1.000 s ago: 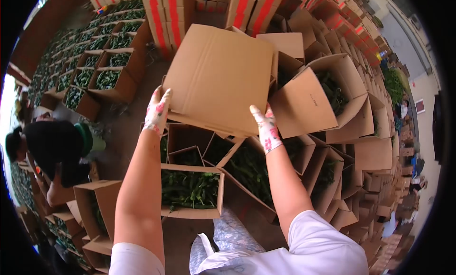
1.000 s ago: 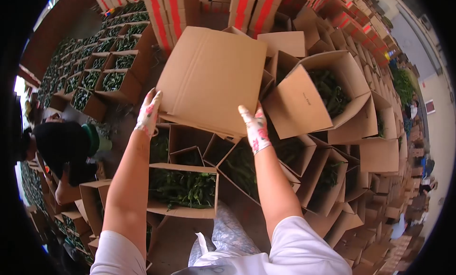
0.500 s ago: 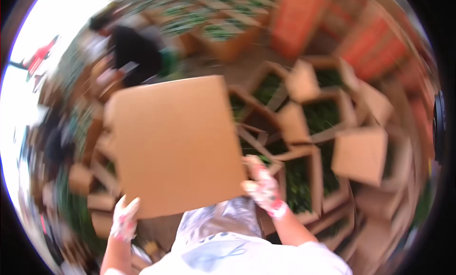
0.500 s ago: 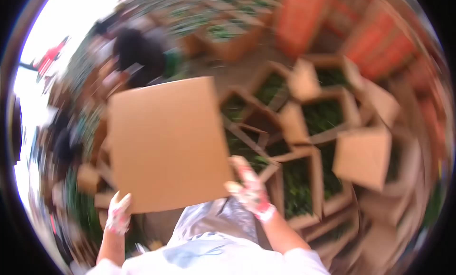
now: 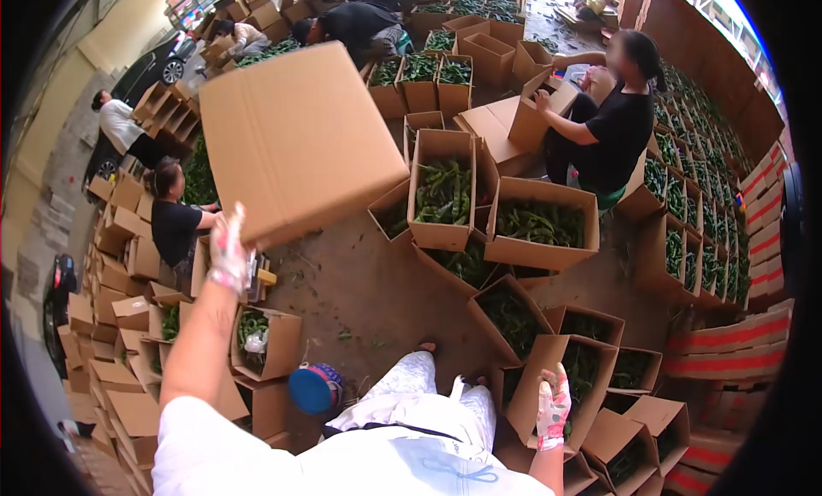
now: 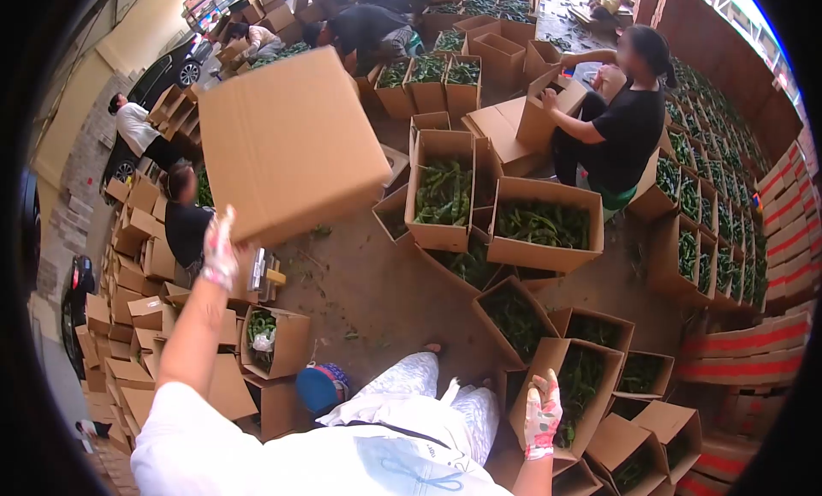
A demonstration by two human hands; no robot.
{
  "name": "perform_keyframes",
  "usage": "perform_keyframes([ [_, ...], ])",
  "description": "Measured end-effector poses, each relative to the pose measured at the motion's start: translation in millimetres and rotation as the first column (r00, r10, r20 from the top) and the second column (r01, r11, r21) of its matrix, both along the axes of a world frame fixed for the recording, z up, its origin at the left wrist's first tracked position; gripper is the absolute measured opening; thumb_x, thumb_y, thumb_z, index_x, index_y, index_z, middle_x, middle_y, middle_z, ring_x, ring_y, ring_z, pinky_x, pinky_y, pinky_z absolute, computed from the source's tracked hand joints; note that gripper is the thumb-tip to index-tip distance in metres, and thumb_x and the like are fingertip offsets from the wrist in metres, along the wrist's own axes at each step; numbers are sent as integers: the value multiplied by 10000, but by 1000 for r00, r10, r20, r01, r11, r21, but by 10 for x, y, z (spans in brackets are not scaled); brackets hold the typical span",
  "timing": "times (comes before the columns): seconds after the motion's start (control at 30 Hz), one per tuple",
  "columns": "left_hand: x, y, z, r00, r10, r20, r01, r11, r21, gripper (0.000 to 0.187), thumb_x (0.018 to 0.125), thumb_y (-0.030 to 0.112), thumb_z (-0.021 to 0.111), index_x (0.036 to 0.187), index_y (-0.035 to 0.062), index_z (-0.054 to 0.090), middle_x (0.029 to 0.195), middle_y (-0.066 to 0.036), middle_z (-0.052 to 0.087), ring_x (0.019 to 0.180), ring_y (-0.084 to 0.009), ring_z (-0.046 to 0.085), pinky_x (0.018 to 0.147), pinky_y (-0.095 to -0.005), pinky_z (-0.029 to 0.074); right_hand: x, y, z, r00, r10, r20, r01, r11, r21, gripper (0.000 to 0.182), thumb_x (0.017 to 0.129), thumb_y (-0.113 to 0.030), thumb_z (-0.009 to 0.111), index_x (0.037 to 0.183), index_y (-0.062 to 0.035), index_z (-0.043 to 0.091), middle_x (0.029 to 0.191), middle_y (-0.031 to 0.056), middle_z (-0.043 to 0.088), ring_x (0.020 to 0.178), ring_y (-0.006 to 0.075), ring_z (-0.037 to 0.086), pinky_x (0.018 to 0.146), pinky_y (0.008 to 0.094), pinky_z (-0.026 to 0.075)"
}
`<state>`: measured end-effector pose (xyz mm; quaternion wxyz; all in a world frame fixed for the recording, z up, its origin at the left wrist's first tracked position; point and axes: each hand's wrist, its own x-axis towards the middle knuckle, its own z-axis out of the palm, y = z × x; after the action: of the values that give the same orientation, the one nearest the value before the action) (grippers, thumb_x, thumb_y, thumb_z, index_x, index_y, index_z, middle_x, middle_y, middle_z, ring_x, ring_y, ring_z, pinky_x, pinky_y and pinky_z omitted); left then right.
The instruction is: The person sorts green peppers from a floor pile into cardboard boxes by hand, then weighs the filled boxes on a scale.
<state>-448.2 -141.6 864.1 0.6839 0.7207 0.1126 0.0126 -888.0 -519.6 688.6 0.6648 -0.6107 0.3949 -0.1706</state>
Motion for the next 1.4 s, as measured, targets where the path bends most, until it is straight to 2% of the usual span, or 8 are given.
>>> perform_keyframes([
  [0.13,1832,596,-271,790,256,557,-424,884,195,561,883,342,619,1326,81,396,1367,-76,429,1168,-242,494,920,-378,436,-48,211,80,980,7,-199,-29,994,-104,518,880,-56,542,1376,-37,395,1162,119,578,992,162,577,864,264,455],
  [0.23,2186,243,-851,862,135,488,-219,968,119,409,904,221,606,1249,40,484,1232,-82,536,1086,-172,527,921,-300,416,-323,413,52,958,-76,-277,44,992,-121,484,871,-66,555,1336,-3,437,1115,112,607,951,150,587,834,252,462],
  [0.5,-69,-1550,-1866,657,-741,-141,751,627,207,254,904,105,543,1152,57,571,964,-57,646,826,-119,599,753,-259,494,-1712,1084,-410,854,-207,-477,218,975,-32,408,885,-30,520,1279,61,466,1122,116,595,973,156,584,861,249,459],
  [0.57,-456,-1893,-1955,491,-865,-101,858,460,228,255,913,109,518,1159,67,571,987,-92,660,881,-162,628,785,-277,496,-1994,1384,-392,891,-238,-386,-17,834,-552,377,945,-215,549,1249,5,512,874,127,642,606,176,575,533,273,500],
  [0.6,-635,-2087,-1904,378,-920,-101,890,332,312,268,904,101,525,1167,72,567,996,-105,665,906,-192,638,804,-286,496,-2001,1426,-274,720,-295,-628,376,927,-4,415,879,-26,533,1284,43,473,1102,114,603,957,156,584,855,257,461],
  [0.73,-1645,-3042,-1575,-20,-999,42,906,0,423,321,856,39,557,1175,71,572,1013,-109,668,878,-217,650,776,-297,517,-2179,1640,359,627,-461,-628,253,883,-395,357,887,-164,566,1219,-33,559,1135,193,618,1059,296,601,885,343,488],
  [1.03,-5061,-4977,-1038,-799,-540,266,555,-490,673,436,813,-23,572,1243,10,506,1203,-125,569,841,-184,634,766,-286,517,-4248,994,1584,329,-943,-38,746,284,-602,200,840,13,593,1028,-10,656,863,61,680,732,91,620,642,227,486],
  [1.4,-8228,-6079,-2176,-796,-320,-513,-282,-554,783,764,738,460,679,1378,153,398,1484,-170,262,1379,-383,194,1110,-525,152,-7904,-1333,1963,176,-965,-194,510,258,-820,283,886,-236,570,1077,-36,632,1023,103,669,956,169,615,851,290,459],
])
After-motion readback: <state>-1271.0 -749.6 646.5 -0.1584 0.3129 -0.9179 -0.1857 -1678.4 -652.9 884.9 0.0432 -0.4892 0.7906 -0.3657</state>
